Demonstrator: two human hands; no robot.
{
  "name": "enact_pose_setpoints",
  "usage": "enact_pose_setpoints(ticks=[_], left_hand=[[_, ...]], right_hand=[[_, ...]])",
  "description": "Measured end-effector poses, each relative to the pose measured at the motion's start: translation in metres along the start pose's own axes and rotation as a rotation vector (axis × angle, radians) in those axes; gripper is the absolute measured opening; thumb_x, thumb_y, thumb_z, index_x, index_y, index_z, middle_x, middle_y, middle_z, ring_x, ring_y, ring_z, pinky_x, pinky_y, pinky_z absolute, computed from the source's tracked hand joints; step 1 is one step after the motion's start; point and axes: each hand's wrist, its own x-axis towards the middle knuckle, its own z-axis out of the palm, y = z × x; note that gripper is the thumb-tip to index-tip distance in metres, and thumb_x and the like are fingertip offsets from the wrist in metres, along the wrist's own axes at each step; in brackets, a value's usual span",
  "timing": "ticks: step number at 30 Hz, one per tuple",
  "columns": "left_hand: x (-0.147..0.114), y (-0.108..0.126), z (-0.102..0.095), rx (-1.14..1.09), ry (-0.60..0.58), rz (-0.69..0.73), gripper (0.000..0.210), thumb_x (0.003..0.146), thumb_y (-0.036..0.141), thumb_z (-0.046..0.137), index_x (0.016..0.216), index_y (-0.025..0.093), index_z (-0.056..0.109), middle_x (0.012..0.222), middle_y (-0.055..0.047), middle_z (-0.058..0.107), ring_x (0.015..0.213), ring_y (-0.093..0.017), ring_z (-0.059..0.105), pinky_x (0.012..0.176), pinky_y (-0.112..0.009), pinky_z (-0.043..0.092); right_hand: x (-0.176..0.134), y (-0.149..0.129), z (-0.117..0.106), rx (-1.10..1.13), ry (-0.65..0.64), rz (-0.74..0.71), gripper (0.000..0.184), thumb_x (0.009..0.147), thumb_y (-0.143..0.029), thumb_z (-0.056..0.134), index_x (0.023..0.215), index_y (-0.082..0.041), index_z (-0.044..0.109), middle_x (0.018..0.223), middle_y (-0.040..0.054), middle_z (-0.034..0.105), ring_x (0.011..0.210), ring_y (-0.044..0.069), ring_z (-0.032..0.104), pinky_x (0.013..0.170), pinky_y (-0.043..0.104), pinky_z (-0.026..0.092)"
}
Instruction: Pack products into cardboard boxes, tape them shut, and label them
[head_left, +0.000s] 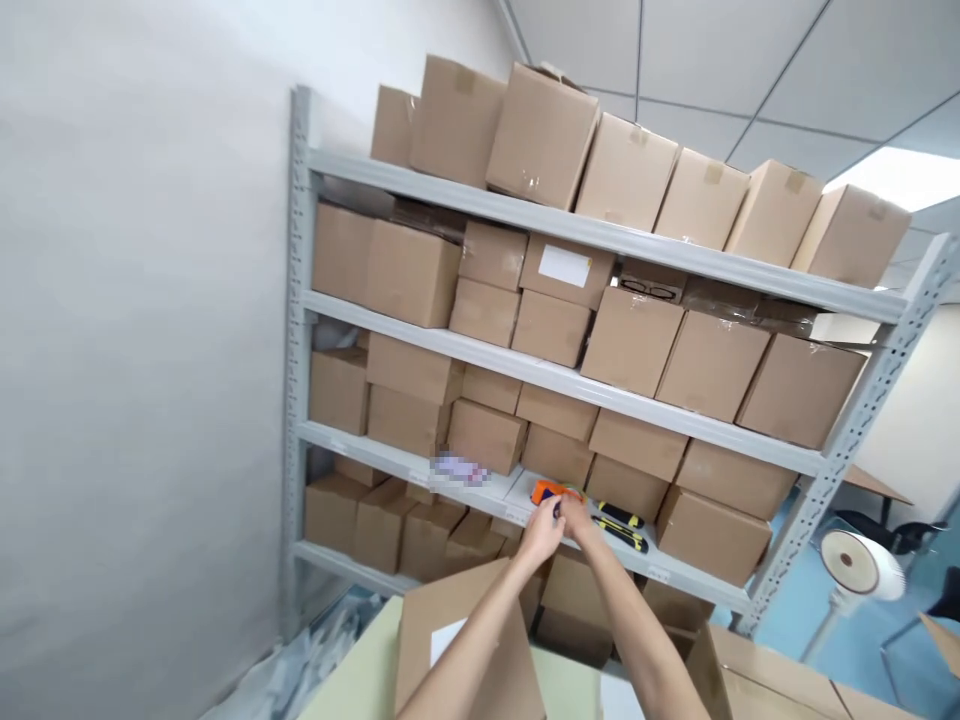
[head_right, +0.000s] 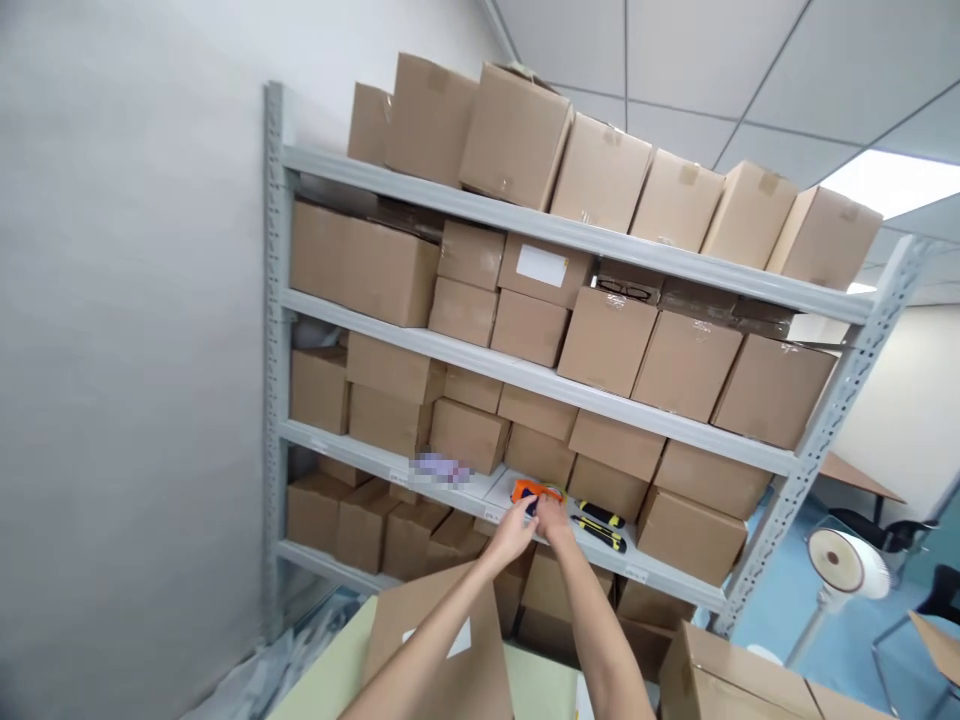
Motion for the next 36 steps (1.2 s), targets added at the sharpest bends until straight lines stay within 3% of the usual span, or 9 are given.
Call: enact_pose_setpoints(ticks=[5, 9, 13, 17, 21, 24, 27, 32, 36], left_hand=[[-0.02, -0.004, -0.002, 0.01, -0.021, -0.067, 0.056, 0.086, 0.015, 0.069, 0.141, 0.014, 0.074, 0.154, -0.021, 0.073, 0.15, -0.033, 0.066, 0.134, -0.048, 0.042], [-0.053, -0.015, -0.003, -0.044, -0.015, -0.134, 0.054, 0.084, 0.016, 0.072, 0.138, 0.017, 0.076, 0.152, -0.021, 0.074, 0.148, -0.034, 0.068, 0.133, -0.048, 0.045], [-0.087, -0.03, -0.013, -0.117, 0.024, -0.198, 0.05, 0.085, 0.024, 0.074, 0.135, 0.019, 0.076, 0.148, -0.022, 0.076, 0.142, -0.035, 0.073, 0.127, -0.049, 0.053], [-0.126, -0.037, -0.025, -0.199, 0.047, -0.227, 0.047, 0.095, 0.039, 0.068, 0.138, 0.02, 0.074, 0.143, -0.022, 0.078, 0.129, -0.033, 0.079, 0.115, -0.047, 0.062], [-0.187, -0.023, -0.036, -0.275, 0.045, -0.193, 0.04, 0.097, 0.049, 0.069, 0.127, 0.024, 0.078, 0.128, -0.015, 0.084, 0.117, -0.029, 0.081, 0.106, -0.043, 0.066], [-0.235, -0.01, -0.049, -0.265, 0.044, -0.215, 0.035, 0.094, 0.052, 0.077, 0.115, 0.023, 0.079, 0.108, -0.011, 0.085, 0.098, -0.026, 0.081, 0.097, -0.041, 0.067], [-0.27, -0.005, -0.064, -0.258, 0.034, -0.238, 0.036, 0.091, 0.056, 0.082, 0.105, 0.023, 0.077, 0.101, -0.008, 0.082, 0.089, -0.024, 0.078, 0.091, -0.039, 0.066], [-0.302, 0.008, -0.083, -0.175, -0.017, -0.106, 0.035, 0.097, 0.057, 0.079, 0.106, 0.023, 0.08, 0.103, -0.006, 0.081, 0.088, -0.022, 0.077, 0.088, -0.035, 0.066], [-0.312, 0.028, -0.087, -0.097, -0.01, -0.077, 0.035, 0.102, 0.057, 0.072, 0.104, 0.024, 0.082, 0.113, -0.008, 0.084, 0.099, -0.024, 0.08, 0.098, -0.038, 0.066]], right_hand=[[-0.008, -0.003, 0.013, -0.042, -0.037, 0.112, 0.061, 0.082, -0.002, 0.066, 0.143, -0.011, 0.072, 0.142, 0.0291, 0.077, 0.139, 0.039, 0.074, 0.117, 0.047, 0.052], [-0.019, -0.001, 0.009, -0.026, -0.039, 0.089, 0.073, 0.077, -0.001, 0.068, 0.149, -0.012, 0.068, 0.145, 0.0273, 0.076, 0.146, 0.039, 0.07, 0.122, 0.045, 0.048], [-0.045, 0.004, 0.009, 0.054, -0.025, 0.028, 0.065, 0.087, -0.009, 0.064, 0.152, -0.015, 0.063, 0.147, 0.0233, 0.076, 0.143, 0.038, 0.071, 0.123, 0.049, 0.049], [-0.097, 0.005, 0.027, 0.572, 0.057, -0.038, 0.041, 0.101, -0.039, 0.059, 0.137, -0.022, 0.068, 0.13, 0.0191, 0.08, 0.126, 0.039, 0.076, 0.11, 0.053, 0.059], [-0.184, -0.011, 0.048, 1.137, 0.06, 0.024, 0.059, 0.09, -0.071, 0.074, 0.125, -0.024, 0.068, 0.123, 0.0179, 0.08, 0.122, 0.039, 0.075, 0.111, 0.055, 0.058], [-0.249, -0.031, 0.051, 1.225, 0.043, 0.13, 0.065, 0.089, -0.074, 0.078, 0.129, -0.025, 0.066, 0.133, 0.0168, 0.077, 0.129, 0.036, 0.072, 0.119, 0.052, 0.054], [-0.291, -0.043, 0.049, 1.311, -0.039, 0.165, 0.065, 0.09, -0.073, 0.081, 0.131, -0.025, 0.065, 0.135, 0.0141, 0.077, 0.131, 0.033, 0.071, 0.124, 0.049, 0.051], [-0.318, -0.049, 0.04, 1.401, -0.232, 0.19, 0.069, 0.092, -0.078, 0.08, 0.134, -0.024, 0.071, 0.134, 0.0098, 0.08, 0.137, 0.033, 0.07, 0.126, 0.048, 0.052], [-0.321, -0.056, 0.036, 1.433, -0.309, 0.187, 0.075, 0.088, -0.085, 0.079, 0.13, -0.023, 0.075, 0.123, 0.0102, 0.085, 0.132, 0.035, 0.075, 0.119, 0.05, 0.059]])
